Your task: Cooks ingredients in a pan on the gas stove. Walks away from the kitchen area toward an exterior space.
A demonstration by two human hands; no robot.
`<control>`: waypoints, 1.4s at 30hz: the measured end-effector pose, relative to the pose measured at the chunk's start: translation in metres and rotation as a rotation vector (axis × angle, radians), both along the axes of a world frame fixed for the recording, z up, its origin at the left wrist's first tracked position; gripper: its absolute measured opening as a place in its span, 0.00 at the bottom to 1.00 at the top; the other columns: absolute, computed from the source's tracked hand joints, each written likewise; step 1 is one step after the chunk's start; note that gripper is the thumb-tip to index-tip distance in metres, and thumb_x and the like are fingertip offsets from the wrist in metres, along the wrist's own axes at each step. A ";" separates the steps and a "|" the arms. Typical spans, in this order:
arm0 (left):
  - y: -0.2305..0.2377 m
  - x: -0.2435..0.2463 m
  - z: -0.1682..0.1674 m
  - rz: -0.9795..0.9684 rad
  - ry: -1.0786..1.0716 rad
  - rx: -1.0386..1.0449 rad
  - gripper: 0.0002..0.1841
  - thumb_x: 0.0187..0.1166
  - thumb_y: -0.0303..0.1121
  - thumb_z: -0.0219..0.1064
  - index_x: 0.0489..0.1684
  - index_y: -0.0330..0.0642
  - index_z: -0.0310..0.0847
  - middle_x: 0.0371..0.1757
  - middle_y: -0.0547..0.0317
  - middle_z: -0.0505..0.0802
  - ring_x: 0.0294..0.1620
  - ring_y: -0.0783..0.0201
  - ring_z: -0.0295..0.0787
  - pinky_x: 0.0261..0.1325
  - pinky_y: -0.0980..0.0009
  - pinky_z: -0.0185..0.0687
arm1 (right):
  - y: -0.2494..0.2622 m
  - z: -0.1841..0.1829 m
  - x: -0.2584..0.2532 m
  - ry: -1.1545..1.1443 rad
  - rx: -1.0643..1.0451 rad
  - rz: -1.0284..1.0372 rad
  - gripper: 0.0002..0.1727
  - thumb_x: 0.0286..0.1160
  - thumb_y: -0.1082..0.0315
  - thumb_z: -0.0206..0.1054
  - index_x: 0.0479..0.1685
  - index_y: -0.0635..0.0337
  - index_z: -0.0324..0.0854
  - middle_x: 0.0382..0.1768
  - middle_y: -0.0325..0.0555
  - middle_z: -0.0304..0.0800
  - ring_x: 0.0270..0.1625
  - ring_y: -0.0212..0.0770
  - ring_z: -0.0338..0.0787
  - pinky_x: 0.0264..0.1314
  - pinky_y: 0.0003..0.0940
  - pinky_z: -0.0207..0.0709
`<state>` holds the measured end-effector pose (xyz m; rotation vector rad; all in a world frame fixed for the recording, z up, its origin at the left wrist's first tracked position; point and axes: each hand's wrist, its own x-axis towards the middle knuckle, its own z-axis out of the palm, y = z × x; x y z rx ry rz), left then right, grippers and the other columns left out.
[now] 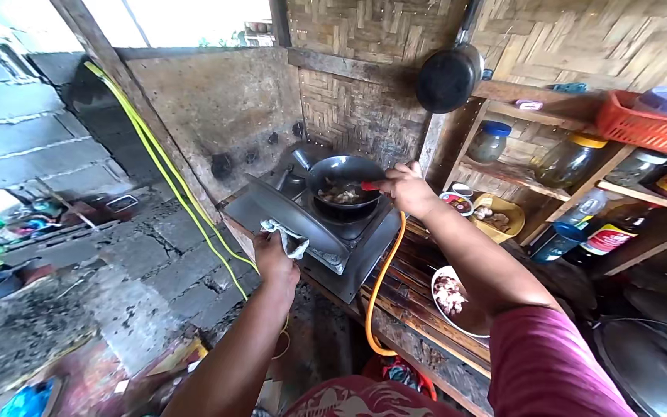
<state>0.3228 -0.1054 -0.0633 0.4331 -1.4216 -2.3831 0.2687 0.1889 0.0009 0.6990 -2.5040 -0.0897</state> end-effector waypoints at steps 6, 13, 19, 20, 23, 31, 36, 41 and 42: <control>0.000 0.001 0.002 0.012 0.014 0.004 0.15 0.91 0.29 0.53 0.72 0.34 0.64 0.53 0.46 0.84 0.47 0.61 0.87 0.49 0.62 0.88 | -0.010 0.031 0.032 -0.050 -0.035 -0.039 0.10 0.80 0.62 0.67 0.50 0.46 0.93 0.42 0.46 0.94 0.56 0.54 0.88 0.65 0.63 0.69; -0.005 0.007 0.004 0.023 0.038 0.033 0.13 0.91 0.28 0.53 0.69 0.35 0.65 0.50 0.47 0.84 0.44 0.61 0.88 0.47 0.62 0.89 | -0.052 -0.015 0.000 -0.189 0.093 -0.230 0.15 0.75 0.76 0.63 0.55 0.54 0.90 0.56 0.51 0.91 0.70 0.57 0.82 0.73 0.62 0.66; -0.015 0.009 -0.001 0.025 0.051 0.038 0.12 0.92 0.29 0.52 0.67 0.35 0.64 0.45 0.50 0.85 0.39 0.63 0.89 0.43 0.64 0.90 | -0.074 0.019 -0.012 -0.140 -0.155 -0.262 0.13 0.82 0.61 0.63 0.51 0.56 0.91 0.53 0.52 0.94 0.68 0.57 0.85 0.73 0.65 0.66; -0.016 0.009 -0.001 0.027 0.047 0.038 0.12 0.92 0.29 0.52 0.67 0.35 0.64 0.45 0.50 0.85 0.40 0.63 0.89 0.43 0.64 0.90 | -0.084 0.021 -0.011 -0.152 -0.176 -0.255 0.14 0.82 0.59 0.64 0.50 0.56 0.92 0.51 0.52 0.95 0.66 0.57 0.86 0.72 0.65 0.67; -0.019 0.009 -0.002 0.038 0.049 0.043 0.12 0.92 0.29 0.52 0.67 0.35 0.65 0.46 0.49 0.85 0.40 0.62 0.89 0.43 0.64 0.90 | -0.105 0.013 -0.017 -0.238 -0.126 -0.268 0.13 0.79 0.61 0.64 0.47 0.57 0.91 0.49 0.52 0.94 0.65 0.56 0.87 0.72 0.63 0.67; -0.023 0.006 -0.001 0.031 0.058 0.055 0.10 0.92 0.28 0.52 0.64 0.35 0.65 0.43 0.51 0.85 0.39 0.63 0.89 0.42 0.65 0.90 | -0.091 0.016 -0.043 -0.242 -0.187 -0.406 0.16 0.84 0.57 0.60 0.50 0.57 0.90 0.54 0.52 0.94 0.70 0.57 0.84 0.75 0.65 0.66; -0.018 0.004 -0.001 0.017 0.032 0.052 0.14 0.92 0.30 0.51 0.71 0.36 0.63 0.51 0.49 0.84 0.45 0.62 0.88 0.47 0.63 0.89 | -0.112 0.020 -0.025 -0.354 -0.335 -0.370 0.20 0.83 0.53 0.61 0.53 0.58 0.90 0.53 0.58 0.94 0.65 0.61 0.88 0.74 0.69 0.68; -0.021 0.002 -0.002 0.007 0.043 0.060 0.13 0.92 0.29 0.51 0.69 0.36 0.64 0.48 0.50 0.85 0.43 0.63 0.89 0.45 0.63 0.90 | -0.106 0.012 -0.029 -0.335 -0.232 -0.429 0.17 0.80 0.57 0.63 0.49 0.60 0.91 0.53 0.57 0.94 0.67 0.60 0.87 0.75 0.67 0.67; -0.021 0.002 -0.002 0.005 0.040 0.060 0.13 0.93 0.29 0.51 0.69 0.37 0.63 0.48 0.50 0.85 0.42 0.63 0.89 0.44 0.64 0.90 | -0.104 0.013 -0.034 -0.319 -0.263 -0.429 0.18 0.82 0.56 0.61 0.50 0.59 0.90 0.55 0.56 0.93 0.69 0.60 0.86 0.76 0.67 0.66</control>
